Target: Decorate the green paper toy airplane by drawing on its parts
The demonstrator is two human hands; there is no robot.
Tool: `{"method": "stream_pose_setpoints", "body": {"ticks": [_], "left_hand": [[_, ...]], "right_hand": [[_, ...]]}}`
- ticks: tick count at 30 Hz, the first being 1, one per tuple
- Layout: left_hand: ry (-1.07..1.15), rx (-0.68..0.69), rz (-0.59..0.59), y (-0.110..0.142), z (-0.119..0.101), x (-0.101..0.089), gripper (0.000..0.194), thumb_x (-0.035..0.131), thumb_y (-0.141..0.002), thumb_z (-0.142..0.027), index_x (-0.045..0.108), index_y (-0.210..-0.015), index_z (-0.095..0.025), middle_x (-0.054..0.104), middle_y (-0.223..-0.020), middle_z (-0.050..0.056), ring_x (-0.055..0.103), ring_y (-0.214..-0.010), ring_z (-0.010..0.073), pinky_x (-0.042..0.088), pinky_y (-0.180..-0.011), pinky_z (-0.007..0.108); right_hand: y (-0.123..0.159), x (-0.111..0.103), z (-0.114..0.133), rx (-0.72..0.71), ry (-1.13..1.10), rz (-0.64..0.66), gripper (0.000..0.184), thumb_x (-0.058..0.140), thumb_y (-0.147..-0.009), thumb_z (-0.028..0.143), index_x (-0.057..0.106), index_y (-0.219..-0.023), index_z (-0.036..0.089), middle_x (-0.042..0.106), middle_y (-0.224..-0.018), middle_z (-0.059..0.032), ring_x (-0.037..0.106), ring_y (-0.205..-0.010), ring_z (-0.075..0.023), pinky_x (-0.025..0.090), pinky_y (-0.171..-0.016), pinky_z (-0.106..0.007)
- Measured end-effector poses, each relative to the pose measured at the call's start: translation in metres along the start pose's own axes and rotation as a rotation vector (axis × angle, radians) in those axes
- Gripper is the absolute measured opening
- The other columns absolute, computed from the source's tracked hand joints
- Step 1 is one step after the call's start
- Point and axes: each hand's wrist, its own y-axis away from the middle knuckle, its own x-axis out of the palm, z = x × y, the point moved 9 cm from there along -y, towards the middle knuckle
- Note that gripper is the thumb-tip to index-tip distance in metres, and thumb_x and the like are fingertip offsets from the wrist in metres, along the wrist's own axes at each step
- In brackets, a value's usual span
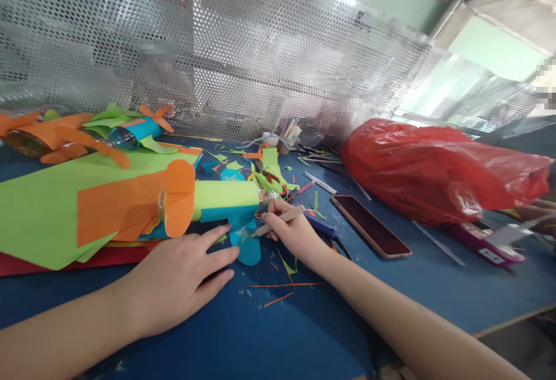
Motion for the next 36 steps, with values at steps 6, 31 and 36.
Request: {"method": "stream_pose_setpoints", "body": {"ticks": [6, 31, 36], "left_hand": [[0.030, -0.014, -0.026, 0.0006, 0.0024, 0.0000, 0.044, 0.038, -0.110, -0.045, 0.075, -0.131, -0.032, 0.064, -0.149, 0.012, 0.078, -0.098, 0.0303, 0.066, -0.081, 0.044], [0.006, 0.000, -0.023, 0.0013, 0.0008, 0.0004, 0.045, 0.036, -0.111, -0.044, 0.075, -0.131, -0.033, 0.065, -0.148, 0.012, 0.078, -0.096, 0.0306, 0.066, -0.078, 0.045], [0.009, 0.004, -0.030, 0.0008, 0.0002, -0.0014, 0.047, 0.035, -0.111, -0.044, 0.076, -0.130, -0.031, 0.065, -0.147, 0.013, 0.078, -0.095, 0.0312, 0.066, -0.076, 0.045]], "right_hand": [[-0.0001, 0.0005, 0.0000, 0.002, 0.000, -0.002, 0.028, 0.060, -0.086, 0.033, 0.041, -0.067, 0.026, 0.048, -0.050, 0.0078, 0.043, -0.049, -0.0122, 0.034, -0.052, -0.027], [0.0006, 0.0011, 0.0011, -0.004, 0.025, 0.011, 0.027, 0.060, -0.087, 0.034, 0.043, -0.068, 0.026, 0.049, -0.050, 0.0078, 0.043, -0.049, -0.0124, 0.033, -0.053, -0.028], [0.0009, 0.0016, 0.0012, 0.002, 0.024, 0.010, 0.027, 0.060, -0.088, 0.033, 0.043, -0.068, 0.026, 0.049, -0.050, 0.0079, 0.043, -0.049, -0.0125, 0.033, -0.053, -0.028]]}}
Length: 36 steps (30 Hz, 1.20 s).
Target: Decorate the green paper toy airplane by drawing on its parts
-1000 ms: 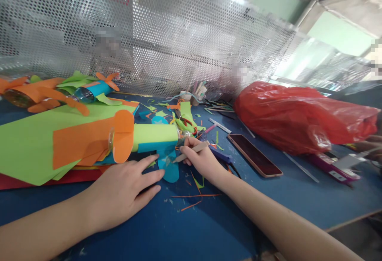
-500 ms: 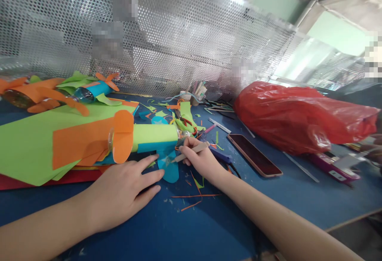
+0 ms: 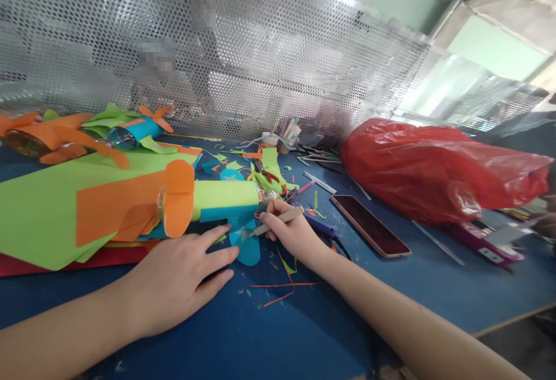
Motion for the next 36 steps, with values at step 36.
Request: {"method": "stream_pose_setpoints", "body": {"ticks": [36], "left_hand": [[-0.039, 0.017, -0.002, 0.0006, -0.0014, -0.0004, 0.049, 0.031, -0.112, -0.044, 0.075, -0.130, -0.032, 0.066, -0.147, 0.012, 0.079, -0.094, 0.0295, 0.067, -0.075, 0.045]], "right_hand": [[-0.0014, 0.0003, 0.0003, -0.012, 0.003, -0.001, 0.027, 0.060, -0.086, 0.035, 0.043, -0.067, 0.027, 0.049, -0.049, 0.0085, 0.042, -0.047, -0.0114, 0.032, -0.051, -0.028]]}}
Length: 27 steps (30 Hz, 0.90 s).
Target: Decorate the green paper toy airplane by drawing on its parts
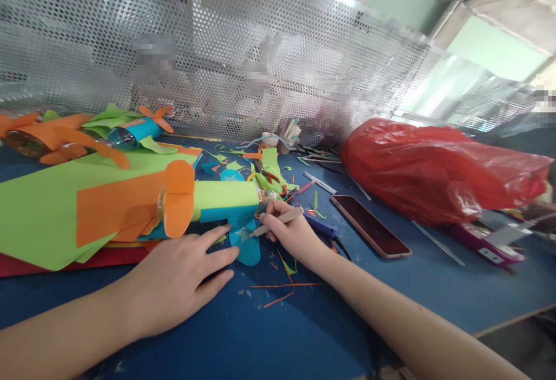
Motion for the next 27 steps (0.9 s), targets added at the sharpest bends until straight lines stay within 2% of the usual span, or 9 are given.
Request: {"method": "stream_pose_setpoints", "body": {"ticks": [16, 27], "left_hand": [[0.023, -0.016, 0.000, 0.0006, 0.0026, 0.0030, 0.045, 0.036, -0.111, -0.045, 0.075, -0.131, -0.033, 0.065, -0.148, 0.010, 0.078, -0.094, 0.0294, 0.066, -0.076, 0.044], [0.035, -0.013, 0.004, -0.0006, 0.0013, 0.0015, 0.047, 0.033, -0.111, -0.044, 0.075, -0.131, -0.032, 0.065, -0.148, 0.012, 0.078, -0.095, 0.0321, 0.066, -0.075, 0.047]], "right_hand": [[0.0004, -0.0005, -0.0011, 0.006, -0.018, -0.009, 0.026, 0.060, -0.087, 0.033, 0.043, -0.068, 0.026, 0.049, -0.050, 0.0085, 0.043, -0.049, -0.0119, 0.033, -0.053, -0.028], [0.0012, -0.0007, -0.0005, 0.008, -0.001, -0.002, 0.028, 0.061, -0.088, 0.034, 0.043, -0.068, 0.026, 0.049, -0.050, 0.0081, 0.043, -0.049, -0.0122, 0.033, -0.053, -0.028]]}}
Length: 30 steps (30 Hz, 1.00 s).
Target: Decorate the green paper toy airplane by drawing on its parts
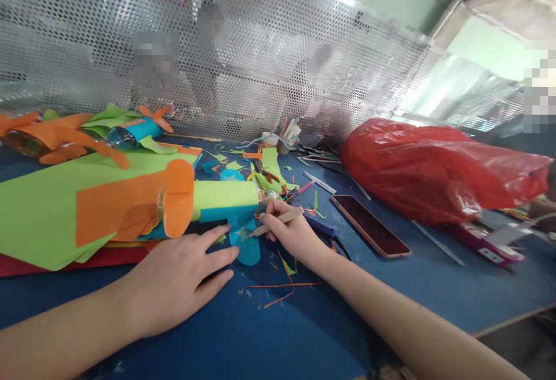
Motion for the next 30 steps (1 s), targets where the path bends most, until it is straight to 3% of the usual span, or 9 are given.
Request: {"method": "stream_pose_setpoints", "body": {"ticks": [30], "left_hand": [[0.021, -0.010, -0.006, 0.0010, 0.0013, -0.0003, 0.046, 0.035, -0.111, -0.045, 0.075, -0.131, -0.033, 0.064, -0.149, 0.011, 0.078, -0.096, 0.0310, 0.066, -0.078, 0.045]], "right_hand": [[-0.0003, 0.0019, 0.0001, 0.004, -0.010, 0.027, 0.028, 0.061, -0.087, 0.033, 0.042, -0.067, 0.026, 0.048, -0.050, 0.0084, 0.042, -0.048, -0.0116, 0.032, -0.052, -0.027]]}}
